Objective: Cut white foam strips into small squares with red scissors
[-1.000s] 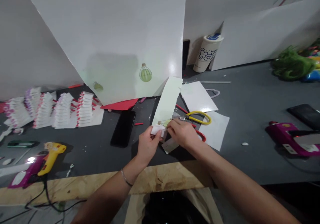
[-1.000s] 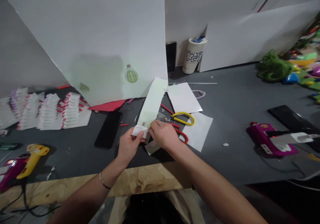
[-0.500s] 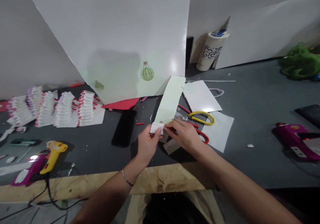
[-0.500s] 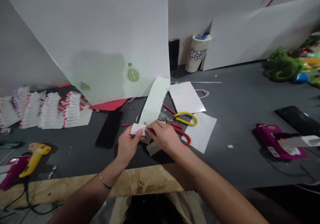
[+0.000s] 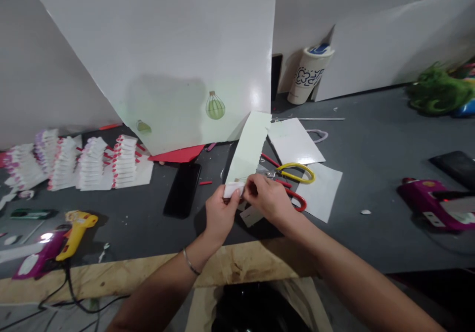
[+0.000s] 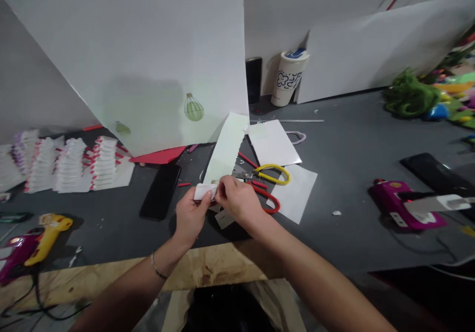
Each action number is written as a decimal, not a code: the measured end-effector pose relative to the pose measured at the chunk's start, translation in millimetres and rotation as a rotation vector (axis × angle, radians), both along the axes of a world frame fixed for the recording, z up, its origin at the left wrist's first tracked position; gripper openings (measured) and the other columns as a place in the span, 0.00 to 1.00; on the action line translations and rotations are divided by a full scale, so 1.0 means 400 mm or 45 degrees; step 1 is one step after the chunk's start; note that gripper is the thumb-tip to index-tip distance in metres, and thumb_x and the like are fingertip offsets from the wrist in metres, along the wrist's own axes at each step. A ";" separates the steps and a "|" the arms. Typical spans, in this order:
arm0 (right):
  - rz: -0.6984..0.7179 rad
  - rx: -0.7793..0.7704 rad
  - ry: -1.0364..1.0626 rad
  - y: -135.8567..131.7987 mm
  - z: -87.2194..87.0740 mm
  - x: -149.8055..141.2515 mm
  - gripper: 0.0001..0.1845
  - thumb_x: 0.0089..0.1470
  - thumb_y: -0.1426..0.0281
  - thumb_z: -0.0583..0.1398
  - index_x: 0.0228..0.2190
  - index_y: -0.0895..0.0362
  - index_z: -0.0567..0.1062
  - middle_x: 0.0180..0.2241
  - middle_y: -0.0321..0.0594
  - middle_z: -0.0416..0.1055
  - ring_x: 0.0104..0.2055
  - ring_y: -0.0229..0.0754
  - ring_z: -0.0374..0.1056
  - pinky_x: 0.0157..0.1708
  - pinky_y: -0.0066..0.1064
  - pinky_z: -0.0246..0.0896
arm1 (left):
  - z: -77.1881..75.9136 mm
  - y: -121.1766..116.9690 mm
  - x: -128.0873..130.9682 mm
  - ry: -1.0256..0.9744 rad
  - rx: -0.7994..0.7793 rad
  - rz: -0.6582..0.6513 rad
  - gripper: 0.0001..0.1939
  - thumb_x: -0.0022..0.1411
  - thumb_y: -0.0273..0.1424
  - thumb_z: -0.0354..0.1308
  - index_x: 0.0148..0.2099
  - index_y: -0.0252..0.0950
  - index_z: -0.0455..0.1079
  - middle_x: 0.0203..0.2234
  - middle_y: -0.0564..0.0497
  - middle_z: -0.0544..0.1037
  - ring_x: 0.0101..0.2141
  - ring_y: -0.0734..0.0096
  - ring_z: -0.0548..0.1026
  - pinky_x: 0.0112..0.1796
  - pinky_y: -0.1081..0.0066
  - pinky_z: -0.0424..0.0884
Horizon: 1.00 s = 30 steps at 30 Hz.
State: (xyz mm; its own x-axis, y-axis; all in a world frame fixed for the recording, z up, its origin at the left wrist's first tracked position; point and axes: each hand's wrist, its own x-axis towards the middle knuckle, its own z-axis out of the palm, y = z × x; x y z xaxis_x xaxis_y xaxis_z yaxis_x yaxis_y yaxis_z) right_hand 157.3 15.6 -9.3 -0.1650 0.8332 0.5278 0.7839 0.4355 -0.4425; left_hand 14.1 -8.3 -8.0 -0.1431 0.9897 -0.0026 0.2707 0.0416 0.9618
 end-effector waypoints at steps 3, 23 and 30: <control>-0.089 -0.055 0.135 0.020 0.004 0.034 0.03 0.48 0.73 0.56 0.25 0.54 0.68 0.20 0.34 0.71 0.21 0.37 0.67 0.22 0.26 0.56 | 0.005 0.014 -0.007 -0.212 -0.062 0.021 0.20 0.53 0.46 0.62 0.37 0.33 0.72 0.27 0.50 0.79 0.26 0.69 0.77 0.31 0.70 0.76; 0.387 0.227 -0.125 0.009 0.028 0.051 0.10 0.61 0.72 0.56 0.31 0.58 0.76 0.28 0.42 0.76 0.29 0.39 0.69 0.31 0.30 0.64 | -0.002 0.005 -0.010 -0.140 -0.180 -0.196 0.14 0.56 0.42 0.59 0.34 0.36 0.68 0.23 0.53 0.78 0.24 0.67 0.78 0.26 0.72 0.74; 0.309 0.284 -0.200 0.015 0.019 0.041 0.12 0.58 0.76 0.54 0.24 0.57 0.72 0.21 0.39 0.69 0.25 0.39 0.65 0.25 0.29 0.58 | 0.003 0.000 -0.006 -0.144 -0.184 -0.208 0.14 0.55 0.42 0.61 0.35 0.35 0.70 0.23 0.53 0.78 0.24 0.69 0.78 0.27 0.73 0.75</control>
